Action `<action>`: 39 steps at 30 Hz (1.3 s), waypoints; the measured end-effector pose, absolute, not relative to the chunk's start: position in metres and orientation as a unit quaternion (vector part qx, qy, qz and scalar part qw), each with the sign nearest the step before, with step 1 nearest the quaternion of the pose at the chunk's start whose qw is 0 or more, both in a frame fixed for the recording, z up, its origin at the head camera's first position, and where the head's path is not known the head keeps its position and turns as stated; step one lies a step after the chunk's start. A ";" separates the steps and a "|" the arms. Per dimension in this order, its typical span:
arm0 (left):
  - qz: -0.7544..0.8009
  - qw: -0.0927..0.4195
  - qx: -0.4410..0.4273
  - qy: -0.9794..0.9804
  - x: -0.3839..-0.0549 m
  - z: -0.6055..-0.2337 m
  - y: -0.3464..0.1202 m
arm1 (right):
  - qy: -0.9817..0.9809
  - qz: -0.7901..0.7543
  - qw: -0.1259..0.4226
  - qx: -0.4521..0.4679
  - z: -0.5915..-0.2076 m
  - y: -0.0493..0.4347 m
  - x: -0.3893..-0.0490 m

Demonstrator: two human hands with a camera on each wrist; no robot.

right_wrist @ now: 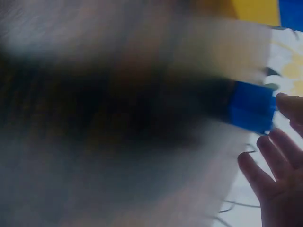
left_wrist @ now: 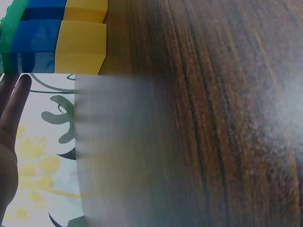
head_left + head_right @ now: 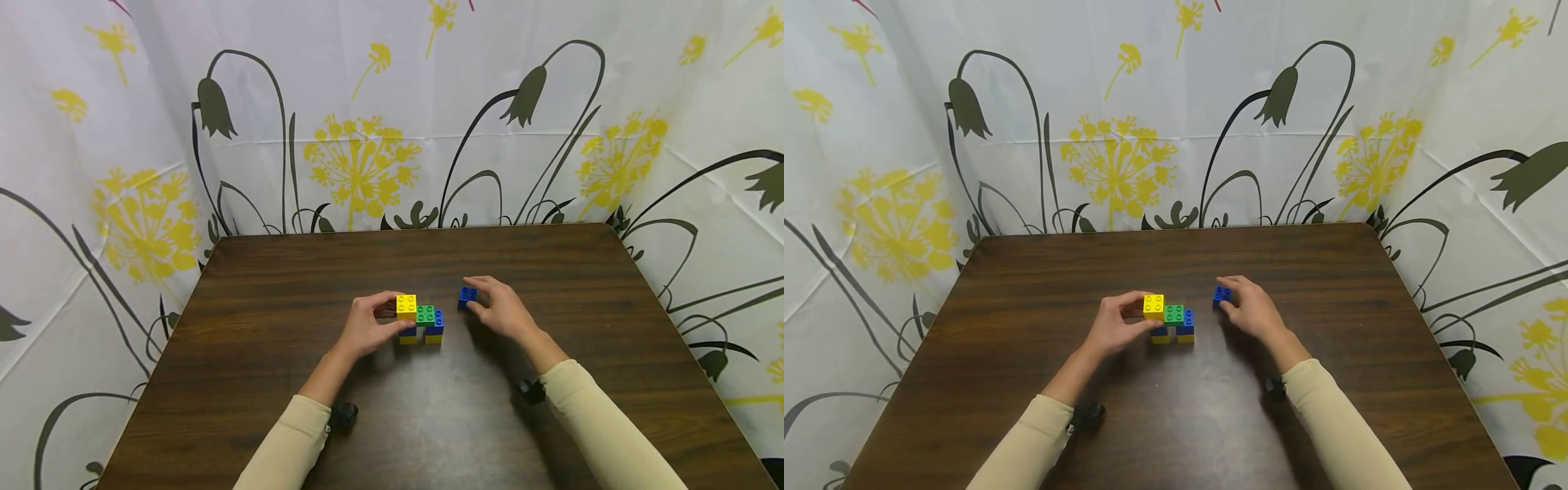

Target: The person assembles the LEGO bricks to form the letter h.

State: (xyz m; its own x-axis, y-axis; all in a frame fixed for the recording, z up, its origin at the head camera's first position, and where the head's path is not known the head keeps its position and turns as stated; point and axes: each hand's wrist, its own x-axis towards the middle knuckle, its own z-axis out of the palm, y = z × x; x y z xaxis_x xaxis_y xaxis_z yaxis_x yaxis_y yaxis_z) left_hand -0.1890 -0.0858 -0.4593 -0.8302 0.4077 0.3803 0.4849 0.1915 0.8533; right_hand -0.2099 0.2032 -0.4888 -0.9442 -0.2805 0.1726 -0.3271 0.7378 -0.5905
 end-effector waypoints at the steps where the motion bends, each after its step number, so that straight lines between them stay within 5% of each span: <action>1: -0.565 0.035 -0.289 -0.772 -0.189 -0.459 -0.086 | -0.932 0.322 0.033 0.165 -0.493 0.204 -0.211; 17: -0.565 0.040 -0.287 -0.772 -0.188 -0.459 -0.085 | -0.930 0.316 0.080 0.173 -0.524 0.212 -0.214; 39: -0.567 0.034 -0.293 -0.769 -0.190 -0.461 -0.086 | -0.924 0.299 0.107 0.215 -0.505 0.209 -0.215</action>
